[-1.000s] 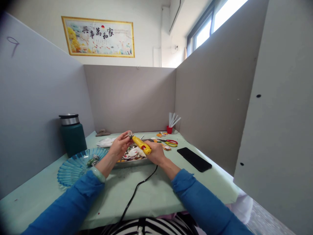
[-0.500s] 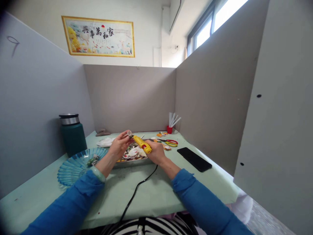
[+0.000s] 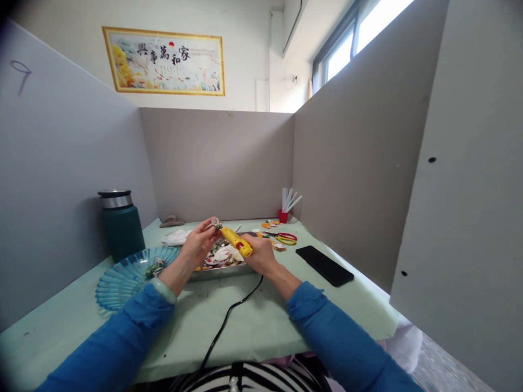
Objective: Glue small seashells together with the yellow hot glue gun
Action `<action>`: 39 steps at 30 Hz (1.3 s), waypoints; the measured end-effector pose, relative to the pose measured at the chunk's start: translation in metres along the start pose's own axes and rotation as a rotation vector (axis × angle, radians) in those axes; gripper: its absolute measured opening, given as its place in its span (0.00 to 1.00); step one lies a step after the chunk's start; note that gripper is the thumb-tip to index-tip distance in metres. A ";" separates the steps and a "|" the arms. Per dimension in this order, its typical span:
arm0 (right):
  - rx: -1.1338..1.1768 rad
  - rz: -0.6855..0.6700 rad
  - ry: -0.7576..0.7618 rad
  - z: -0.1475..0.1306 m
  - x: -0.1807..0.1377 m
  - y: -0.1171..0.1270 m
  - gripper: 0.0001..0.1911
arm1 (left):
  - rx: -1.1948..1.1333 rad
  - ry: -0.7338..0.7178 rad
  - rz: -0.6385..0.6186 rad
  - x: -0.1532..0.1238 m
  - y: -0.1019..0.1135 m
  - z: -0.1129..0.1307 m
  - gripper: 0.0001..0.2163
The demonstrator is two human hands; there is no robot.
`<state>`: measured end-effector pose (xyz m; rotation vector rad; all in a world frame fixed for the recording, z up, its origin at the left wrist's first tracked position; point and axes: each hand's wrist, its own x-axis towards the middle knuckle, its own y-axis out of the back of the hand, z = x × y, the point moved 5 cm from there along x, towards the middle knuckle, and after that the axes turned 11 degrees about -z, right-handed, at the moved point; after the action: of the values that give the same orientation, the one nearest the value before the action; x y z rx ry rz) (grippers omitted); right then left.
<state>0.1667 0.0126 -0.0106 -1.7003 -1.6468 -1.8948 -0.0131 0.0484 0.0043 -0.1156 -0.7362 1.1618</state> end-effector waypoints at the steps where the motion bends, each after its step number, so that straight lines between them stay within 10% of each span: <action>1: -0.001 0.000 0.000 0.000 0.000 0.000 0.08 | 0.001 0.002 0.002 0.000 0.000 0.000 0.15; 39: 0.003 0.002 -0.009 0.000 0.000 0.001 0.09 | -0.003 0.023 -0.021 0.000 -0.001 -0.003 0.16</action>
<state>0.1670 0.0125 -0.0100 -1.7110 -1.6495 -1.8861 -0.0106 0.0486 0.0026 -0.1235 -0.7179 1.1381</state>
